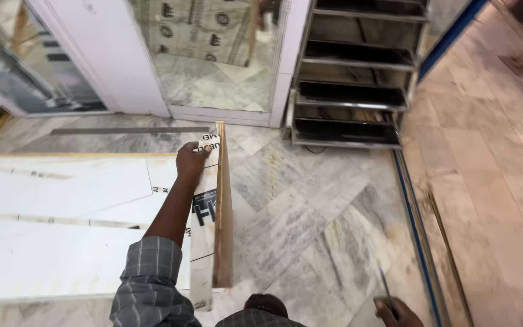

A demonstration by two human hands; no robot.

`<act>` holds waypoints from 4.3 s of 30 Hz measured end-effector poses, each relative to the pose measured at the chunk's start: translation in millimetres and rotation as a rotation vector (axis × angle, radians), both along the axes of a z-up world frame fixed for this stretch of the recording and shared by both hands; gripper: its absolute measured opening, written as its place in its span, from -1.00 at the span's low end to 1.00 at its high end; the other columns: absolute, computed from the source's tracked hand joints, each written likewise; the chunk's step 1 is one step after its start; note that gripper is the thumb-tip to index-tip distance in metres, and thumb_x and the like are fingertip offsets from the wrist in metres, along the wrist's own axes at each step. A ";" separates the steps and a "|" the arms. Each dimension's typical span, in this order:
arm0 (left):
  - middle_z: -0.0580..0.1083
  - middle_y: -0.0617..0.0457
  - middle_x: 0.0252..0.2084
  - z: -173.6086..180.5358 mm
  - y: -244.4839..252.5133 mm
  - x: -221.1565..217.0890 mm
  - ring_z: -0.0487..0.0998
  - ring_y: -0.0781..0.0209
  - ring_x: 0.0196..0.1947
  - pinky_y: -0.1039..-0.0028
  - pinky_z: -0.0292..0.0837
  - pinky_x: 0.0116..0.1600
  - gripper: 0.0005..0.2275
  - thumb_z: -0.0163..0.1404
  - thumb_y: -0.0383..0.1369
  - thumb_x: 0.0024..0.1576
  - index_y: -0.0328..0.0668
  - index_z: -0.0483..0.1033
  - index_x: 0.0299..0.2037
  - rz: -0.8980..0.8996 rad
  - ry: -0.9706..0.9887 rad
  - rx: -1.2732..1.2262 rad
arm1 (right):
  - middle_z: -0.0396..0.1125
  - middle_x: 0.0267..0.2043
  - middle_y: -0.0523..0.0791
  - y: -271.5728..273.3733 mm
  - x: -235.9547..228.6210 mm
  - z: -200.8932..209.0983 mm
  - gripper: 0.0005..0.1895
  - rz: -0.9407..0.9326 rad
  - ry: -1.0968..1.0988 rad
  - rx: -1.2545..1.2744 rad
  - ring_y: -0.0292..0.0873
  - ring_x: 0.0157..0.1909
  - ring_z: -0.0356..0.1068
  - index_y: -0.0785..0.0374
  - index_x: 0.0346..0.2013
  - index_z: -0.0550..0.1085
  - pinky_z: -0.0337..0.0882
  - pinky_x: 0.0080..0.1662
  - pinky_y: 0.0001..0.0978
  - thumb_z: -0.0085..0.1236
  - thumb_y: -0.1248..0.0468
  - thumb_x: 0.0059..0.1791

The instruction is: The person applies masking tape to a wooden cabinet, then sits on the floor to measure and mark a white wooden strip using a square ruler and pen. They use a handheld electric saw to cut the strip along the marked line, then fit the cut piece into the cabinet.

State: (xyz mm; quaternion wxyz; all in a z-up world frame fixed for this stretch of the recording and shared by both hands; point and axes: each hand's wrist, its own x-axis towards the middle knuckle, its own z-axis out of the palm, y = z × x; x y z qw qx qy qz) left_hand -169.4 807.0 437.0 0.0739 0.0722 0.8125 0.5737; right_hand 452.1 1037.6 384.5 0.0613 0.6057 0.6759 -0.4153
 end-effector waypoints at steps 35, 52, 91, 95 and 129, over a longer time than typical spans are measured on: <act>0.63 0.05 -0.13 53.1 108.7 -27.1 0.63 0.06 -0.10 0.19 0.47 -0.06 -0.71 0.18 -0.16 0.07 0.12 0.64 0.00 0.514 -0.233 -0.435 | 0.49 -0.19 -0.10 82.8 -725.0 57.5 -0.74 1.379 0.729 -0.559 -0.33 -0.24 0.47 0.37 -0.04 0.55 0.39 -0.36 -0.51 0.15 0.31 0.02; 0.52 -0.07 -0.10 49.3 100.5 13.8 0.57 -0.05 -0.06 0.13 0.45 -0.07 -0.31 0.29 0.01 -0.09 0.07 0.38 0.26 0.357 -0.159 -0.780 | 0.43 -0.39 -0.16 68.2 -757.6 71.1 -0.81 1.637 0.596 -0.469 -0.35 -0.49 0.35 0.28 -0.20 0.50 0.28 -0.47 -0.51 0.29 0.30 -0.06; 0.43 -0.05 0.17 35.2 106.3 91.6 0.40 -0.06 0.14 0.07 0.29 0.20 -0.19 0.29 -0.04 -0.09 0.00 0.25 0.40 0.599 0.257 -0.876 | 0.48 -0.34 -0.08 78.9 -767.0 53.3 -0.72 1.535 0.611 -0.660 -0.33 -0.41 0.42 0.45 -0.06 0.56 0.27 -0.48 -0.56 0.21 0.34 -0.02; 0.41 -0.04 0.20 33.3 117.1 127.4 0.38 -0.05 0.24 -0.04 0.23 0.33 -0.25 0.29 -0.05 -0.12 -0.01 0.32 0.32 0.887 0.485 -0.952 | 0.43 -0.41 -0.07 80.3 -765.3 60.5 -0.72 1.563 0.627 -0.517 -0.33 -0.51 0.27 0.42 -0.04 0.57 0.18 -0.51 -0.56 0.24 0.34 -0.01; 0.39 0.01 -0.04 -29.4 80.6 288.2 0.42 0.31 -0.16 0.46 0.43 -0.12 -0.61 0.32 -0.45 0.09 -0.17 0.36 0.01 1.790 0.489 0.448 | 0.39 -0.09 0.00 52.6 -784.3 115.6 -0.71 1.474 0.154 -0.118 -0.14 -0.08 0.46 0.41 0.17 0.39 0.38 -0.25 -0.37 0.04 0.41 0.15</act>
